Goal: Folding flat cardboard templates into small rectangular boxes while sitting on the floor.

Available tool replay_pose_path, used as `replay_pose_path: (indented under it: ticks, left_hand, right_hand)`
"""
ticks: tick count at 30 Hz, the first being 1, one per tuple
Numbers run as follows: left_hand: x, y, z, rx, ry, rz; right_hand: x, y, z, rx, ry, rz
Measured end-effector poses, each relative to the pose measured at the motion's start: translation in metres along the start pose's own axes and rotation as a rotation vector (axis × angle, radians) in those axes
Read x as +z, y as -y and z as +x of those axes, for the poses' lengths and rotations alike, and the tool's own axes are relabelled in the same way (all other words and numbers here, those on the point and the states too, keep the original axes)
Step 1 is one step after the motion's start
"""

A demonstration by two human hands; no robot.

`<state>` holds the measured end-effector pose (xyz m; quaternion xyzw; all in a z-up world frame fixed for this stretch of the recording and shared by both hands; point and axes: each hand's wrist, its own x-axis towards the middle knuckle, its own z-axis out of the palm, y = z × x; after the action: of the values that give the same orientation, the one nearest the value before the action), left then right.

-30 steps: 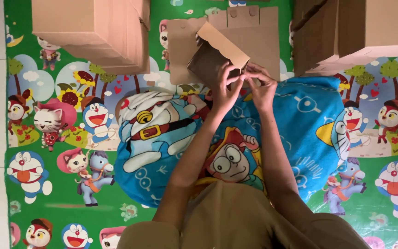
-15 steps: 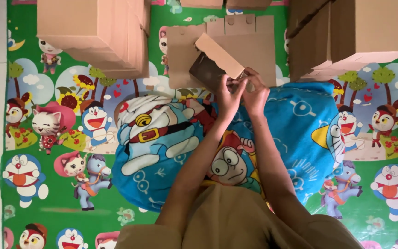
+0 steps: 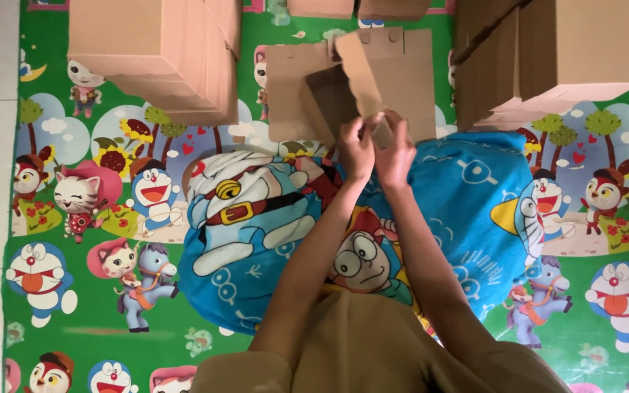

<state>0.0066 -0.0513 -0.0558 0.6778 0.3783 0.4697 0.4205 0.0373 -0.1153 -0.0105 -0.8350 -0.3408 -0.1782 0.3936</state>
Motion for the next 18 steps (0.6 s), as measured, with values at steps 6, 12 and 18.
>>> replay_pose_path:
  ticks: [6, 12, 18]
  left_hand:
    - [-0.039, -0.008, 0.055, 0.160, 0.432, -0.228]
    - [-0.057, 0.048, 0.157, 0.200, 0.311, 0.168]
    - [-0.058, 0.052, 0.190, 0.311, 0.489, 0.078]
  right_hand:
    - [0.001, -0.024, 0.011, 0.255, -0.051, 0.289]
    - [-0.001, -0.021, 0.024, 0.177, -0.020, 0.413]
    - [-0.012, -0.009, 0.023, 0.113, 0.115, 0.335]
